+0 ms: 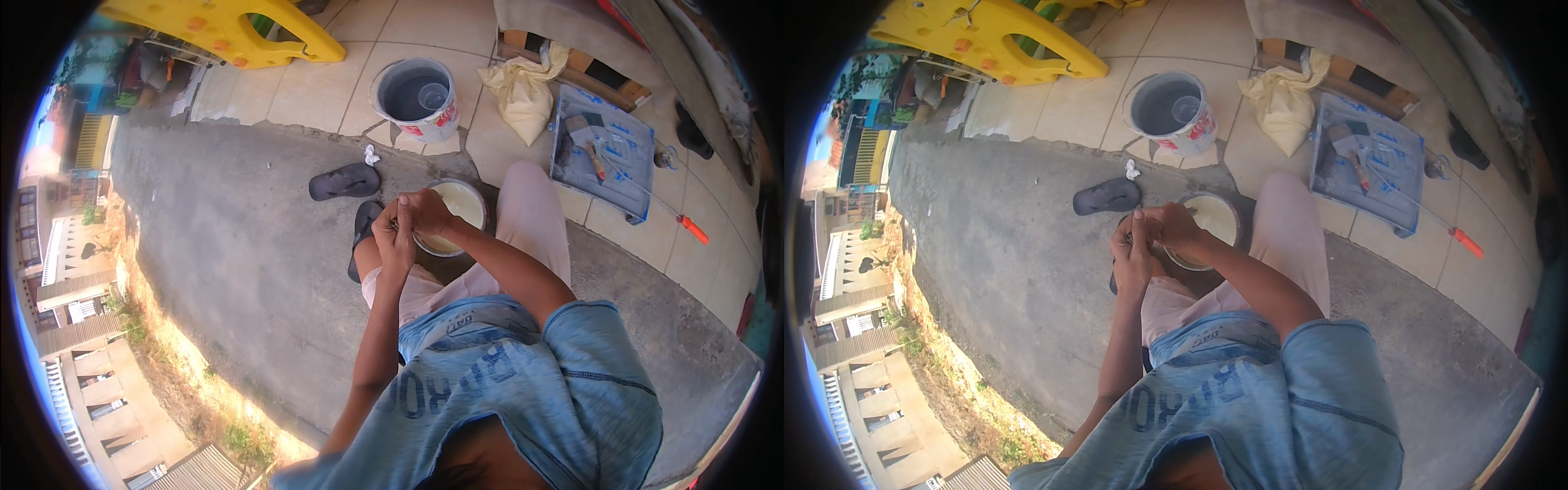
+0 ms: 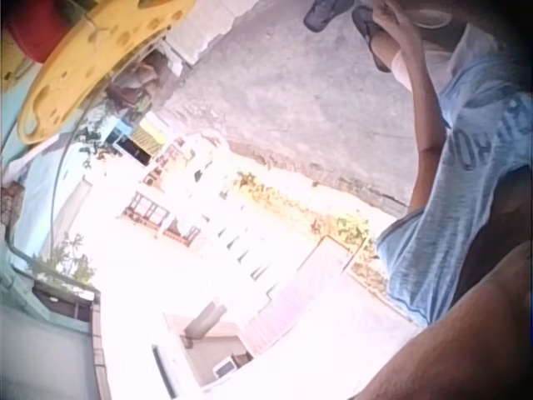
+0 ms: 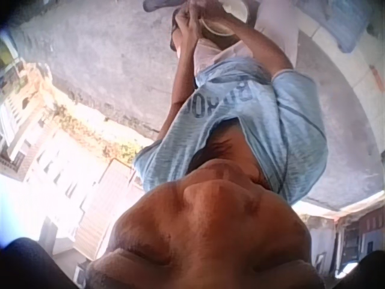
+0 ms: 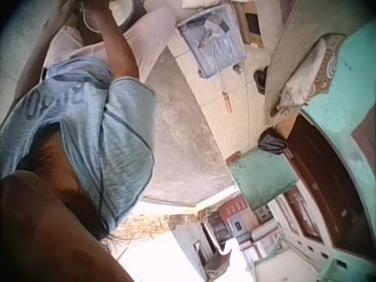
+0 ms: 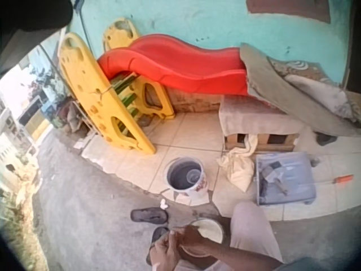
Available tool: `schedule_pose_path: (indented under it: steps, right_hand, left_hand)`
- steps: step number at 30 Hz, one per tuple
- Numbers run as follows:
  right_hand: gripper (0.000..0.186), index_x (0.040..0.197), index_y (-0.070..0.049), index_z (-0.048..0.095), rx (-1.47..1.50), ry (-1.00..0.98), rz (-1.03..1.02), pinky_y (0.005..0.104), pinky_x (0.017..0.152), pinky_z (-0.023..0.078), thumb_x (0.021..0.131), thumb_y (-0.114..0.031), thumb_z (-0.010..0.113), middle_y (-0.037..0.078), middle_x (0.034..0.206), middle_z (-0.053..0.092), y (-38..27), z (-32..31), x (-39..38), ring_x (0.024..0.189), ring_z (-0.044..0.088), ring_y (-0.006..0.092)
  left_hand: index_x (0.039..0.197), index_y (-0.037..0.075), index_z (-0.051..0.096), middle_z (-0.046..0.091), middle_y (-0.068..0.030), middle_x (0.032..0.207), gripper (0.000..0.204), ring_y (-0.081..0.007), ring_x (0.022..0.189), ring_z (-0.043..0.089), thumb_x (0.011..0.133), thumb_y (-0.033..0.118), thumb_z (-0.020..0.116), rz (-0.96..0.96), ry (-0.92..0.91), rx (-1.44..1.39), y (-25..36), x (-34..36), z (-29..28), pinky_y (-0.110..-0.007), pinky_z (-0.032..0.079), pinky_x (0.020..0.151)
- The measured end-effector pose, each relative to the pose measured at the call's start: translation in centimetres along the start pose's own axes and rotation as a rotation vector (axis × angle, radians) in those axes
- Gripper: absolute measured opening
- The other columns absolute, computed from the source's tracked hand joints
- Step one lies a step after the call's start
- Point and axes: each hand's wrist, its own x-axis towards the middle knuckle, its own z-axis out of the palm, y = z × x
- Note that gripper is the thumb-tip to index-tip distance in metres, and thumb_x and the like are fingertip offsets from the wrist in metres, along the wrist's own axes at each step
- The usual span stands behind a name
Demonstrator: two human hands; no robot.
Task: The person sits on a tiled floor and stirs a white liquid in a bucket using a wooden stick. The person holds the bucket steady with one hand while mixing with the other, occasionally scraping the sides of the container.
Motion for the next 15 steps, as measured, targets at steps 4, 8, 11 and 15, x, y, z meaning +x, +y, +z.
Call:
schedule_pose_path:
  steps: [4,8,11,15]
  right_hand:
    - [0.024,0.064,-0.007,0.052,-0.05,-0.021,0.051,0.0405,0.048,0.044,0.072,-0.028,0.06,0.013,0.056,0.055,0.3,-2.0,-3.6,0.053,0.057,0.035]
    - [0.026,0.063,-0.007,0.054,-0.06,-0.109,0.07,0.0378,0.05,0.045,0.07,-0.029,0.065,0.011,0.055,0.057,-0.8,-0.2,-7.8,0.053,0.059,0.0313]
    - [0.024,0.066,-0.007,0.059,0.12,-0.185,0.191,0.0354,0.053,0.048,0.073,-0.029,0.066,0.008,0.058,0.061,-3.1,1.3,-7.9,0.055,0.062,0.0265]
    - [0.024,0.073,-0.008,0.065,0.294,-0.135,0.115,0.0332,0.054,0.049,0.083,-0.028,0.059,0.007,0.063,0.065,-3.9,3.2,-4.7,0.057,0.064,0.022]
  left_hand:
    - [0.065,0.001,0.053,0.046,0.0016,0.058,0.04,-0.0048,0.056,0.036,0.098,0.022,0.044,-0.03,0.001,-0.098,-0.4,-2.4,1.9,-0.022,0.028,0.05]
    - [0.064,0.001,0.053,0.048,0.0007,0.058,0.041,-0.0054,0.054,0.037,0.098,0.021,0.044,-0.041,0.053,-0.111,-0.4,-6.4,1.3,-0.023,0.03,0.049]
    - [0.063,0.001,0.053,0.048,-0.0002,0.057,0.041,-0.006,0.053,0.038,0.098,0.021,0.044,-0.074,0.138,-0.079,0.5,-7.4,-0.3,-0.023,0.031,0.048]
    - [0.063,0.0,0.053,0.048,-0.0008,0.055,0.042,-0.0062,0.052,0.039,0.097,0.021,0.044,-0.045,0.178,0.085,0.6,-5.1,-2.2,-0.023,0.031,0.048]
